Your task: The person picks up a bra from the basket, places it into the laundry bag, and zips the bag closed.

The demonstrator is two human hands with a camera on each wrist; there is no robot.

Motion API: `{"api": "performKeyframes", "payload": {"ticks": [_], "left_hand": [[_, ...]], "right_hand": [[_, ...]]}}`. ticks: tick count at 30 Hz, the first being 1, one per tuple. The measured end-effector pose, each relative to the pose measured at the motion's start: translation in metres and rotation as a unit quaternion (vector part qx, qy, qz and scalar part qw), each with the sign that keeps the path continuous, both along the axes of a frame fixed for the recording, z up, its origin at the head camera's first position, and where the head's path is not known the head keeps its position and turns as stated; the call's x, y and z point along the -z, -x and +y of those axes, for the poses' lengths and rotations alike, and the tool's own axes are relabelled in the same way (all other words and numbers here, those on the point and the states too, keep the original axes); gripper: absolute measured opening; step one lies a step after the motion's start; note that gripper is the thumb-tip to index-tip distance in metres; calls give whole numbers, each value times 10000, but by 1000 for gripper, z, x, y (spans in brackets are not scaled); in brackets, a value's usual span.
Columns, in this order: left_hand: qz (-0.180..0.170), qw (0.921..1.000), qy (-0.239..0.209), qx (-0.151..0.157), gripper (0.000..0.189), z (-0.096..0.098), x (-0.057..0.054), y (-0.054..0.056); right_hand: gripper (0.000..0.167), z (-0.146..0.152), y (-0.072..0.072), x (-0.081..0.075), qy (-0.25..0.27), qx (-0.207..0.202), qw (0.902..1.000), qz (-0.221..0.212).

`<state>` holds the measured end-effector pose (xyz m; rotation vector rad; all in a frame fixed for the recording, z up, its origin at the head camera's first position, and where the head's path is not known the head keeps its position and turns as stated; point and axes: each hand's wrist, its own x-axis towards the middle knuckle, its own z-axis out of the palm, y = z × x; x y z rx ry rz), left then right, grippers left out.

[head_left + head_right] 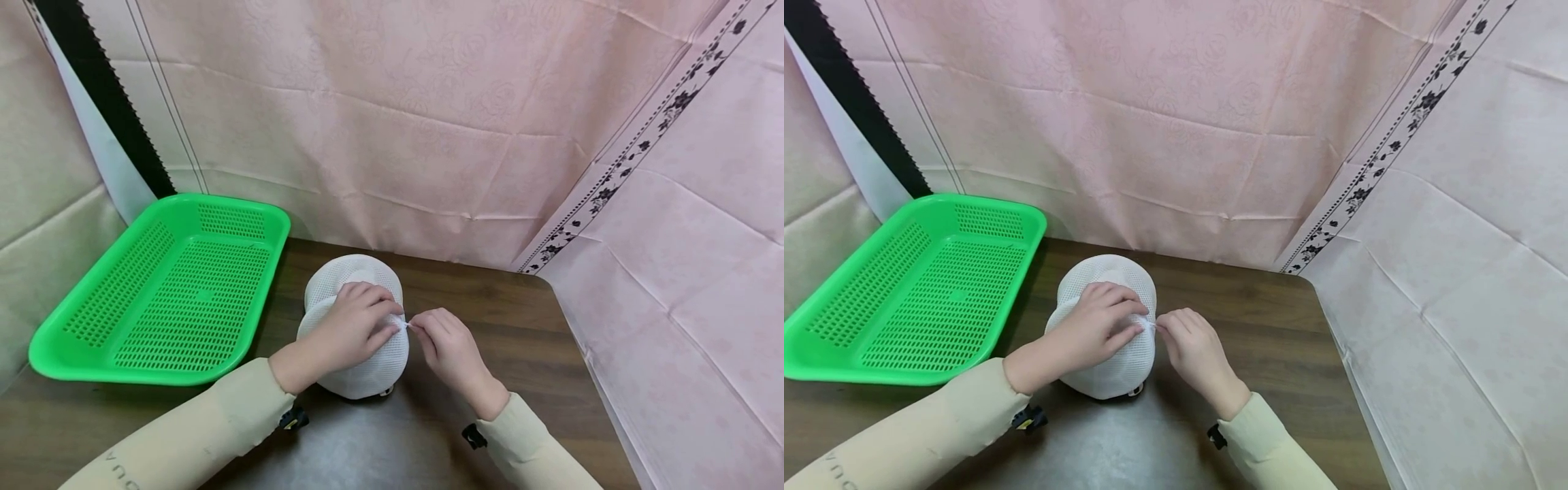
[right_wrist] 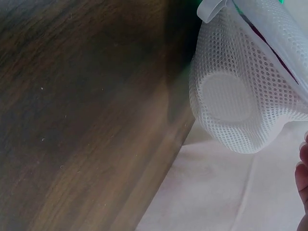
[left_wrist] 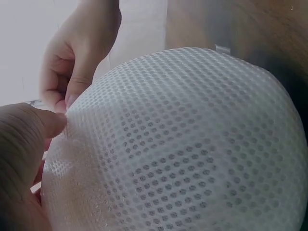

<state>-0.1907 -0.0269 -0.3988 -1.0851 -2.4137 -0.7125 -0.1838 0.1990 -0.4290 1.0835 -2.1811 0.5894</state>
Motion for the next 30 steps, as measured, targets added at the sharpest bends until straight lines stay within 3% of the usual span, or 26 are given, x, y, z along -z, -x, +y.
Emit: {"api": "performKeyframes", "payload": {"ticks": [5,9,15,30], "left_hand": [[-64,9999,48,-65,17,2,4,0],[-193,9997,5,-119,12,1,7,1],[-311,9994,10,-177,9,1,7,2],[-354,9987,-336,-123,7,-3,8,2]], "right_hand": [[13,0,-1,1,22,-32,10000,79],[5,-1,-2,2,3,-33,10000,52],[17,-2,-3,2,1,-51,9999,88],[7,-3,-5,3,-92,-5,9999,56]]}}
